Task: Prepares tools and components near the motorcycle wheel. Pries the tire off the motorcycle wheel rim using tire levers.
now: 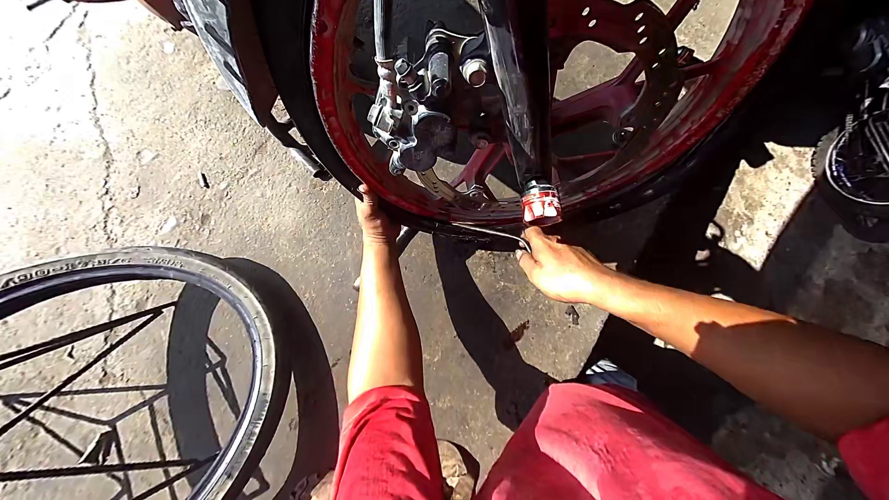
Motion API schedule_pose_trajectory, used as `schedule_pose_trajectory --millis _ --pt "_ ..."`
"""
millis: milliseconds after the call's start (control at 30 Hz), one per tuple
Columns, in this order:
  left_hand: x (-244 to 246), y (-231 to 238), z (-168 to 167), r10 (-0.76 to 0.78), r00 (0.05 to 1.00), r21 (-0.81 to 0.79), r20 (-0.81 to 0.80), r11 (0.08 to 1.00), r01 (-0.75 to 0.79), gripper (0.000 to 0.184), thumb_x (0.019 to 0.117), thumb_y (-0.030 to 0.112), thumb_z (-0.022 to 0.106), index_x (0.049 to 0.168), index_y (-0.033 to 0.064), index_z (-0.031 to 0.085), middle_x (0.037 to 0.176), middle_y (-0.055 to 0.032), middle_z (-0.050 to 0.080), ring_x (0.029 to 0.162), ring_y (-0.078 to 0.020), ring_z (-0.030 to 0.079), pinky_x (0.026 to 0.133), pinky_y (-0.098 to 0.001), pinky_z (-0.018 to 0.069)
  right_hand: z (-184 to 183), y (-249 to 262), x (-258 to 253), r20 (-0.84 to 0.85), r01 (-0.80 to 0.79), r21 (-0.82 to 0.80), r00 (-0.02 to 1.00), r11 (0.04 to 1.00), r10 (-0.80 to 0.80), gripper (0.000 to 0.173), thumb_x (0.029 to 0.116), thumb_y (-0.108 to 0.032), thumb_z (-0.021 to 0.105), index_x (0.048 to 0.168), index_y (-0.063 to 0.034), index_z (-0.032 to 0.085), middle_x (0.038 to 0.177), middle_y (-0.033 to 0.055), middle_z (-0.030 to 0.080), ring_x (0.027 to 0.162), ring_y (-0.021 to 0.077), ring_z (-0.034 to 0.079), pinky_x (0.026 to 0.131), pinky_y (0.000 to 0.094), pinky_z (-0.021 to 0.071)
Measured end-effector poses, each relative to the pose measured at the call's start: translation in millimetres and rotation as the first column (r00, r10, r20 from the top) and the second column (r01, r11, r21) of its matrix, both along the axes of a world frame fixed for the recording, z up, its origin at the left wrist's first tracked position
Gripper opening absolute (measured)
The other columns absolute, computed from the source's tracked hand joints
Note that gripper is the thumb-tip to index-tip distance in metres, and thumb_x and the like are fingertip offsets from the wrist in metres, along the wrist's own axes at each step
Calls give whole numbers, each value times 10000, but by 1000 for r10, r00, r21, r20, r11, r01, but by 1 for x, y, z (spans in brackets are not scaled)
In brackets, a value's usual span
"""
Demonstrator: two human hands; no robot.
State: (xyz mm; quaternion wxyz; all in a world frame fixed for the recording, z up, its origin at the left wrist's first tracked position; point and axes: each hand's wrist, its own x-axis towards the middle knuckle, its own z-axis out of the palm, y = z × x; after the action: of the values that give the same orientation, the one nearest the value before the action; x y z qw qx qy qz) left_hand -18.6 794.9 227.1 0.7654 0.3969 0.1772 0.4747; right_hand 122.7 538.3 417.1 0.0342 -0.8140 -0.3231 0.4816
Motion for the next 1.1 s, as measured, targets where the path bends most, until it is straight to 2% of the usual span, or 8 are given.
schedule_pose_trajectory --millis 67,133,333,500,600,767,967,1100 --pt "2 -3 -3 11 1000 -9 11 1000 -11 785 760 688 779 1269 138 548 1086 -50 733 1026 -186 716 923 -431 597 -5 4 -15 -398 375 -35 845 926 -357 93 1071 -189 476 1099 -100 474 704 8 460 495 83 413 438 218 351" --pt "4 -4 -4 16 1000 -20 2 1000 -16 815 750 696 783 1285 136 529 1097 -50 725 1034 -185 710 929 -430 596 -14 10 -44 -639 652 -121 526 749 -561 44 1030 -90 494 1013 -106 457 594 -22 415 394 44 338 361 178 292" --pt "7 -5 -4 -2 1000 -15 25 1000 2 791 732 722 776 1249 160 571 1076 -44 735 1009 -182 717 907 -430 602 -89 -8 -127 -419 561 311 806 767 -419 126 942 -114 533 1048 -46 527 808 36 497 679 128 513 650 317 470" --pt "12 0 -12 -31 997 6 77 1000 30 763 732 737 761 1232 183 600 1094 -36 737 1027 -176 712 928 -420 592 -118 13 -164 -334 585 326 806 743 -488 166 995 -82 503 1095 34 568 913 129 576 859 201 578 792 366 495" --pt "12 -2 -14 -36 996 9 85 999 36 767 722 760 749 1226 200 607 1076 -26 741 1002 -166 717 904 -403 601 -135 30 -182 -330 511 290 847 809 -417 333 1059 -122 491 1292 101 575 1244 272 644 1211 320 617 1072 421 470" --pt "12 -4 -2 -45 998 17 38 999 44 790 705 790 735 1228 210 617 1073 -5 729 1005 -149 703 907 -399 594 -151 53 -175 -511 744 -195 479 640 -713 269 1095 -261 429 1180 -33 545 826 90 571 626 165 581 568 332 510" --pt "-1 19 36 76 983 86 -167 994 -62 911 703 828 710 1245 112 550 1003 -35 734 940 -171 726 860 -417 616 -143 75 -177 -578 683 -396 333 613 -745 302 1107 -353 414 1152 -77 527 719 33 549 571 138 551 539 299 489" --pt "-14 25 67 161 951 171 -265 978 -118 1044 847 740 650 1545 72 254 1360 -111 593 1209 -213 625 1023 -447 552 -132 94 -187 -668 644 -397 286 654 -687 341 1104 -361 430 1127 -46 560 820 78 571 648 178 583 587 346 521"
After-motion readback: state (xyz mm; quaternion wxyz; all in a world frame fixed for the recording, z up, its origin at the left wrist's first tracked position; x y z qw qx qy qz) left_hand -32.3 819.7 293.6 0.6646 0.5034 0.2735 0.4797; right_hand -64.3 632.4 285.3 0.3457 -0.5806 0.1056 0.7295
